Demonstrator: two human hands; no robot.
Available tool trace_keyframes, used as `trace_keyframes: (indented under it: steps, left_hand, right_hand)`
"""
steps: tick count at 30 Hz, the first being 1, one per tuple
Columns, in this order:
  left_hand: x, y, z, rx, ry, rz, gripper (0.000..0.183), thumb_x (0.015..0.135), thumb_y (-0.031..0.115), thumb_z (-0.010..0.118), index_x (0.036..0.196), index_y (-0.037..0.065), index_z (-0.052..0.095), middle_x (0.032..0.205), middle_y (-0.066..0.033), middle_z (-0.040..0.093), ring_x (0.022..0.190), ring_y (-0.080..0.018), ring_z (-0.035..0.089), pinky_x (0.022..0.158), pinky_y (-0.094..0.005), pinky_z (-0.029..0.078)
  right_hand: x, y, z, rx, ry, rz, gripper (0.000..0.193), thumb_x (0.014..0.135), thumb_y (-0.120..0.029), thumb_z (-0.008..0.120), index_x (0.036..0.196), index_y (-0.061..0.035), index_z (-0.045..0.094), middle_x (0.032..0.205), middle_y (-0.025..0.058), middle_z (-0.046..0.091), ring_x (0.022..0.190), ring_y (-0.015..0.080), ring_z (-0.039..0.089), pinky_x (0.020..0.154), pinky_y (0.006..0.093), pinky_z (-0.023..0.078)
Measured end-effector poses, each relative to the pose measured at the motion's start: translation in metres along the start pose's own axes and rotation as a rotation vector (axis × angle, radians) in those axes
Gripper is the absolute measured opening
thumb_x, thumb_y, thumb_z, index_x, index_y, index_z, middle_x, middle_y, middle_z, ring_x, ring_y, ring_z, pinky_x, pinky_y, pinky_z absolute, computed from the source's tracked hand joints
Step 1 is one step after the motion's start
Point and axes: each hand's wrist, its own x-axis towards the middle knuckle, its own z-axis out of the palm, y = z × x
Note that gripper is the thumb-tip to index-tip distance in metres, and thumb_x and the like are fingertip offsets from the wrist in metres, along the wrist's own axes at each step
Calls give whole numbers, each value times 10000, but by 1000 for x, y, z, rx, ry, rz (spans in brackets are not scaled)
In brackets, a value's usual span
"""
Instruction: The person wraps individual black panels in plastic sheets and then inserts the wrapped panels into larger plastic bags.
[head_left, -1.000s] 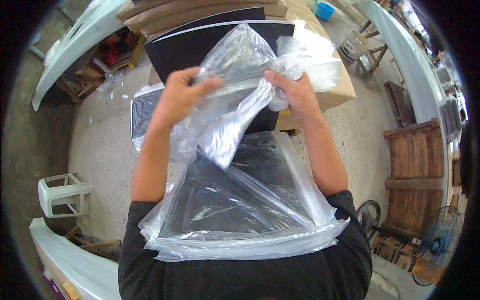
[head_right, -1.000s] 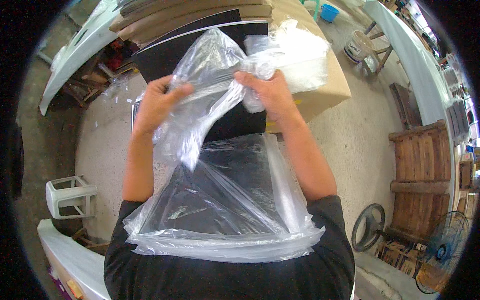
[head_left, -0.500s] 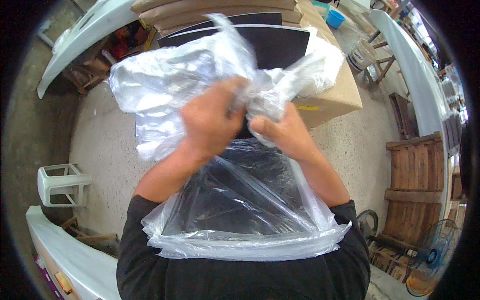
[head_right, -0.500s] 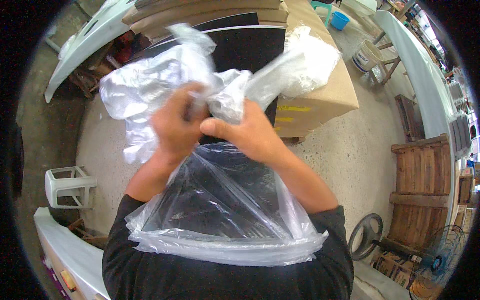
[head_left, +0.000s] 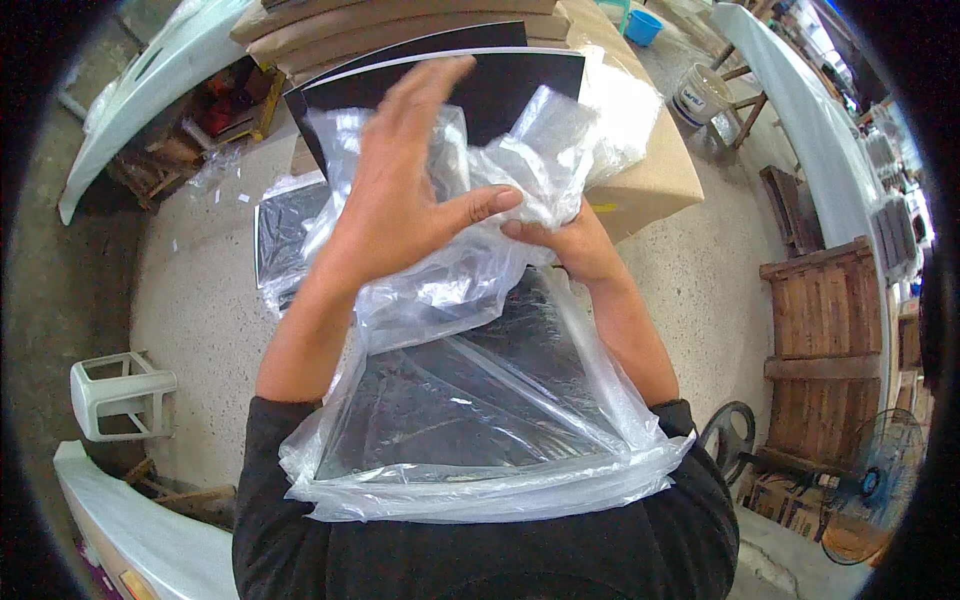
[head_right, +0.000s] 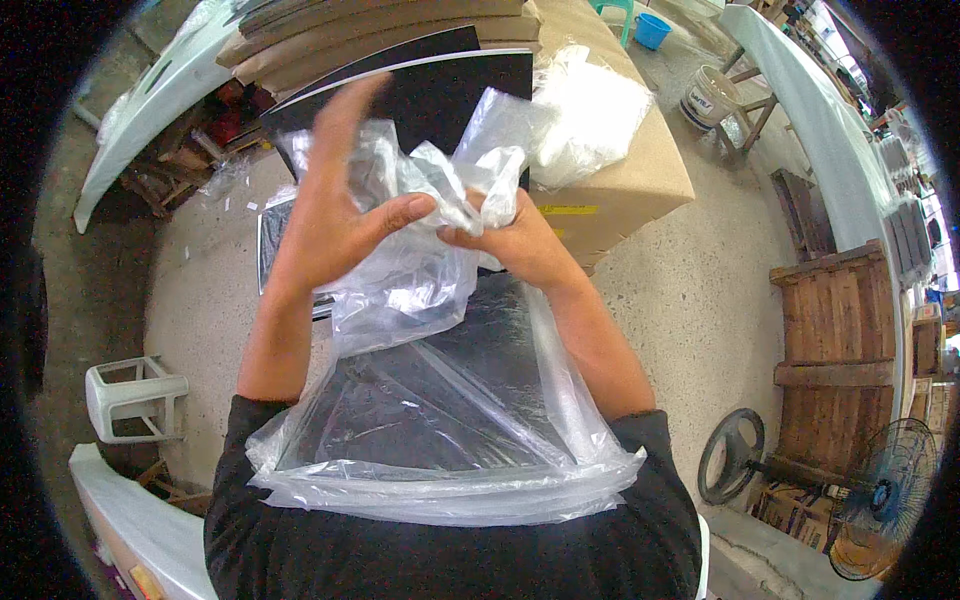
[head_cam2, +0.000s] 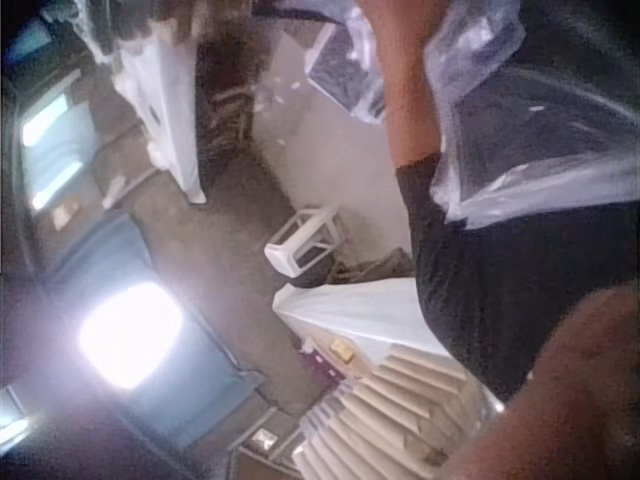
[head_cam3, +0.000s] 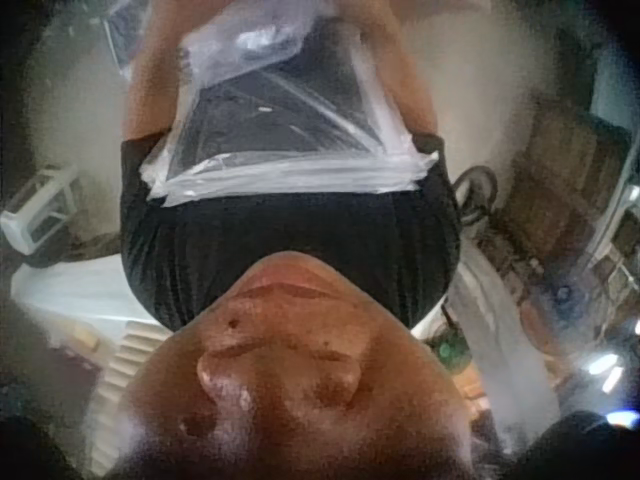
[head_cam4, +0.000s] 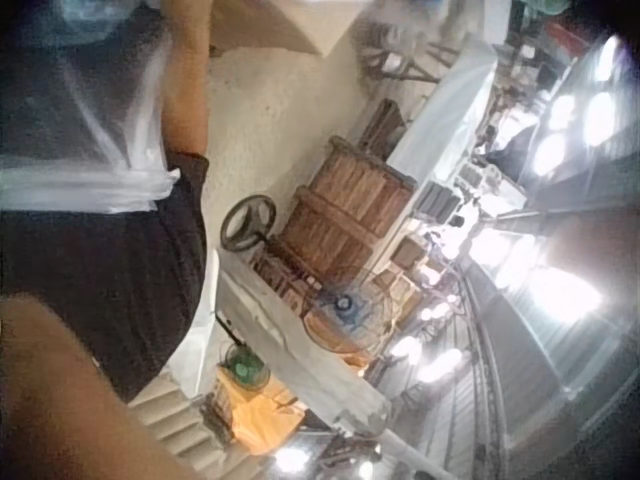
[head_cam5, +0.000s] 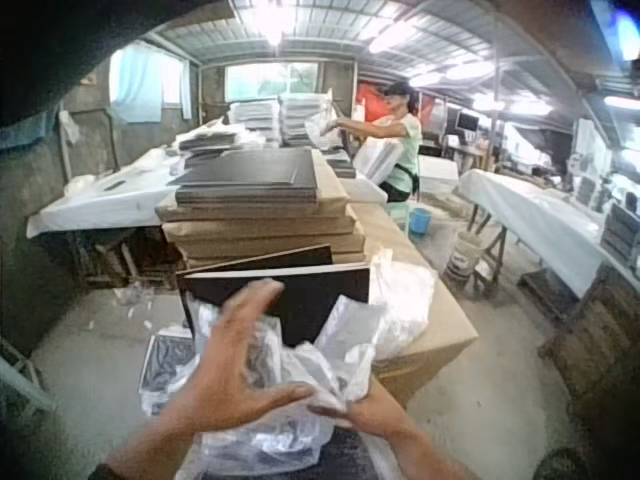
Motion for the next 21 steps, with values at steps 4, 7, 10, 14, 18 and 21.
trace_keyframes:
  steps: [4, 7, 10, 14, 18, 21]
  left_hand:
    - [-13, -21, 17, -532, -399, -496, 306, 682, 165, 673, 908, -9, 563, 868, -107, 584, 788, -158, 541, 694, -285, 427]
    - [-14, -11, 24, -612, -403, -612, 290, 693, 149, 664, 900, -18, 550, 831, -81, 572, 752, -110, 510, 681, -253, 420]
    - [-29, -20, 32, -419, -486, -493, 384, 664, 148, 666, 972, -27, 517, 867, -145, 574, 806, -183, 541, 738, -289, 415]
    - [-39, -20, 26, -462, -569, -509, 401, 699, 178, 653, 1025, -10, 514, 898, -65, 564, 814, -145, 511, 755, -276, 399]
    - [-29, -20, 27, -772, -353, -754, 277, 744, 207, 636, 915, -1, 575, 814, -30, 578, 737, -97, 511, 684, -233, 406]
    - [-25, -19, 28, -758, -245, -732, 205, 783, 223, 605, 754, 20, 601, 657, 22, 537, 622, -40, 465, 583, -177, 380]
  right_hand:
    - [0, -3, -5, 161, 2, -35, 473, 685, -120, 690, 1099, -12, 488, 1008, 37, 549, 924, 130, 507, 811, 270, 397]
    - [6, -1, -2, 188, 105, -136, 400, 708, -97, 666, 1061, -14, 498, 982, 49, 548, 905, 127, 511, 780, 271, 414]
    - [10, -6, 4, 440, 291, -148, 322, 729, -81, 640, 1019, -20, 512, 936, 46, 553, 867, 124, 520, 749, 265, 424]
    - [13, -5, 3, 455, 286, -171, 271, 746, -98, 627, 986, -20, 527, 899, 39, 565, 832, 118, 527, 735, 259, 425]
    - [4, -3, 13, 328, 185, -117, 271, 749, -130, 633, 975, -14, 538, 905, 44, 571, 835, 115, 527, 749, 262, 418]
    - [4, 2, 11, 391, 185, -57, 263, 749, -121, 632, 971, -11, 544, 906, 42, 574, 840, 113, 525, 765, 264, 411]
